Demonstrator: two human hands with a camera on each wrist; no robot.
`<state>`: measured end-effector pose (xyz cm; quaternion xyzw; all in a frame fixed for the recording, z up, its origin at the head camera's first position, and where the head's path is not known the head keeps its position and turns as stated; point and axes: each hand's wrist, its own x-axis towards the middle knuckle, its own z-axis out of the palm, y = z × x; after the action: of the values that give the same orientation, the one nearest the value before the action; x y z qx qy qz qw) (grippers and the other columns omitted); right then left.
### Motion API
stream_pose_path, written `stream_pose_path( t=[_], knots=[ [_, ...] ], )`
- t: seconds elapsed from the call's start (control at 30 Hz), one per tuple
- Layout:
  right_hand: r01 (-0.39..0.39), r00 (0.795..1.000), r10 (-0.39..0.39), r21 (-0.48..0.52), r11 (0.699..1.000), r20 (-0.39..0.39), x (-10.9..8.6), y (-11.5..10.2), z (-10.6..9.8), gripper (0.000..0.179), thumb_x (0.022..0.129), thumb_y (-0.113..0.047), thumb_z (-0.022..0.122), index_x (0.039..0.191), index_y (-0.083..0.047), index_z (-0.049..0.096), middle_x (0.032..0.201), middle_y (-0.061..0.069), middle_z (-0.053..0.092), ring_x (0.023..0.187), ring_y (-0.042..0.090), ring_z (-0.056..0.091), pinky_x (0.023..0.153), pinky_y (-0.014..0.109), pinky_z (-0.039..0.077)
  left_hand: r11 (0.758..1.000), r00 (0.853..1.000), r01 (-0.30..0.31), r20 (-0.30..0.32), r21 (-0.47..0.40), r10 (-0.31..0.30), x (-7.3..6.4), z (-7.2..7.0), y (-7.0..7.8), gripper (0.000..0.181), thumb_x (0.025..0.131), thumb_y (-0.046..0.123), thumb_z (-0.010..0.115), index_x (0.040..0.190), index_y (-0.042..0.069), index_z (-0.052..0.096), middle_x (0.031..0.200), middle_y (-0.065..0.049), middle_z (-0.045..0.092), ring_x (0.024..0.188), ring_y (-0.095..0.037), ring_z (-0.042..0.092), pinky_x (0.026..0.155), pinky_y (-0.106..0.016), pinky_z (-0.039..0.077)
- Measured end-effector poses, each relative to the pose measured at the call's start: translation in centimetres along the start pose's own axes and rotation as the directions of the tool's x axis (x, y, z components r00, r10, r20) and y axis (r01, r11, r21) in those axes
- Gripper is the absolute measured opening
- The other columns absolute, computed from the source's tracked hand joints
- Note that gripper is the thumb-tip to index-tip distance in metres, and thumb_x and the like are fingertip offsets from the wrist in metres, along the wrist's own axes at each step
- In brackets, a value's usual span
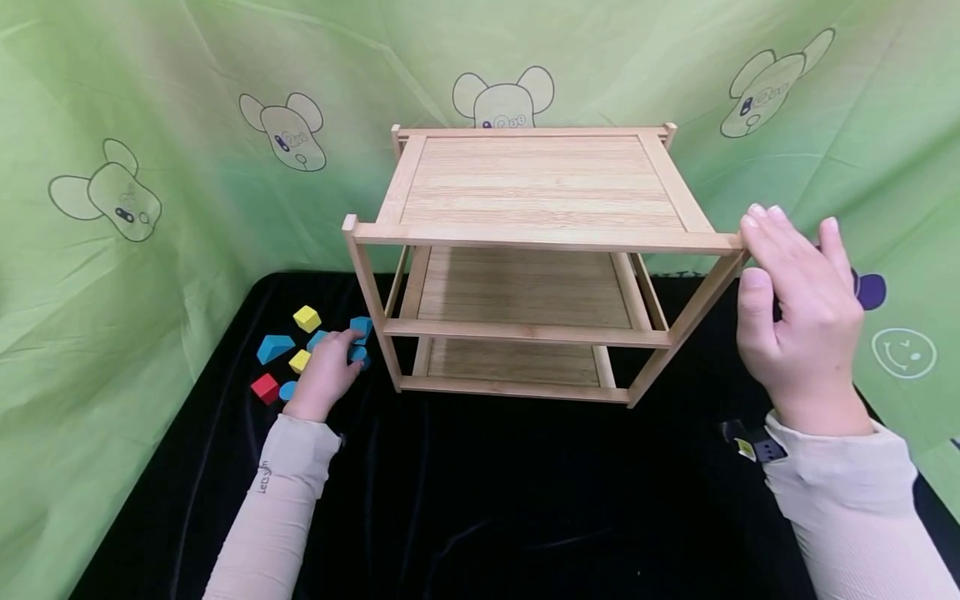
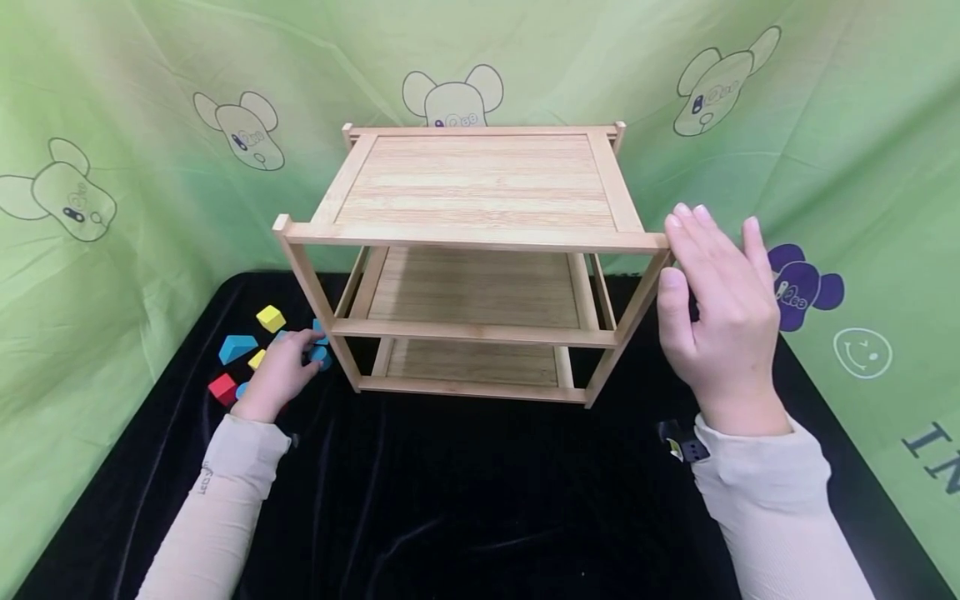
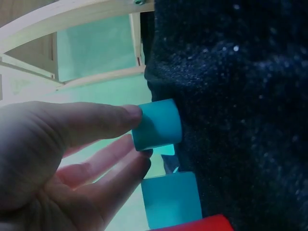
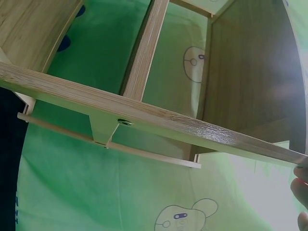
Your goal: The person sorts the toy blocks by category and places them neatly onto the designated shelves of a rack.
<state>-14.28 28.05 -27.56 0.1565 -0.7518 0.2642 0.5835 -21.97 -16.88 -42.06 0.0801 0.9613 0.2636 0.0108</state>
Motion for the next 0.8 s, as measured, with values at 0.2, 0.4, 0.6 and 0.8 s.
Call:
stream_pose_path(
  t=[0.2, 0.4, 0.6, 0.8],
  knots=[
    [-0.009, 1.0, 0.009, 0.004, 1.0, 0.003, 0.03, -0.06, -0.04, 0.057, 0.101, -0.049, 0.047, 0.113, -0.002, 0.077, 0.117, 0.017, 0.072, 0.117, 0.033, 0.066, 0.117, 0.051, 0.035, 1.0, 1.0, 0.021, 0.02, -0.001, -0.021, 0.22, 0.32, 0.06, 0.046, 0.095, -0.006, 0.062, 0.139, -0.009, 0.051, 0.135, -0.034, 0.053, 0.124, -0.047, 0.053, 0.106, -0.057, 0.045],
    [-0.015, 1.0, 0.015, 0.009, 1.0, -0.003, 0.04, -0.14, 0.0, 0.054, 0.101, -0.046, 0.048, 0.113, -0.002, 0.077, 0.116, 0.017, 0.072, 0.116, 0.034, 0.067, 0.116, 0.05, 0.036, 0.999, 0.999, 0.041, 0.028, -0.003, -0.041, 0.25, 0.4, 0.18, 0.043, 0.095, -0.007, 0.06, 0.138, -0.01, 0.051, 0.131, -0.034, 0.056, 0.12, -0.045, 0.056, 0.103, -0.056, 0.048],
    [-0.021, 1.0, 0.021, 0.016, 1.0, -0.008, 0.04, -0.24, 0.04, 0.052, 0.1, -0.043, 0.048, 0.112, -0.001, 0.077, 0.116, 0.018, 0.072, 0.115, 0.034, 0.067, 0.116, 0.05, 0.037, 1.0, 1.0, 0.026, 0.004, -0.008, -0.026, 0.01, 0.51, 0.25, 0.037, 0.094, -0.008, 0.061, 0.13, -0.012, 0.054, 0.123, -0.032, 0.059, 0.112, -0.042, 0.06, 0.099, -0.054, 0.051],
    [-0.03, 0.999, 0.03, 0.019, 0.999, -0.013, 0.02, -0.24, 0.07, 0.05, 0.099, -0.04, 0.049, 0.112, -0.001, 0.077, 0.115, 0.017, 0.072, 0.115, 0.033, 0.067, 0.116, 0.05, 0.037, 1.0, 1.0, 0.008, 0.016, 0.013, -0.008, 0.1, 0.57, 0.06, 0.034, 0.094, -0.004, 0.063, 0.127, -0.012, 0.056, 0.12, -0.031, 0.06, 0.109, -0.041, 0.06, 0.098, -0.054, 0.052]
  ],
)
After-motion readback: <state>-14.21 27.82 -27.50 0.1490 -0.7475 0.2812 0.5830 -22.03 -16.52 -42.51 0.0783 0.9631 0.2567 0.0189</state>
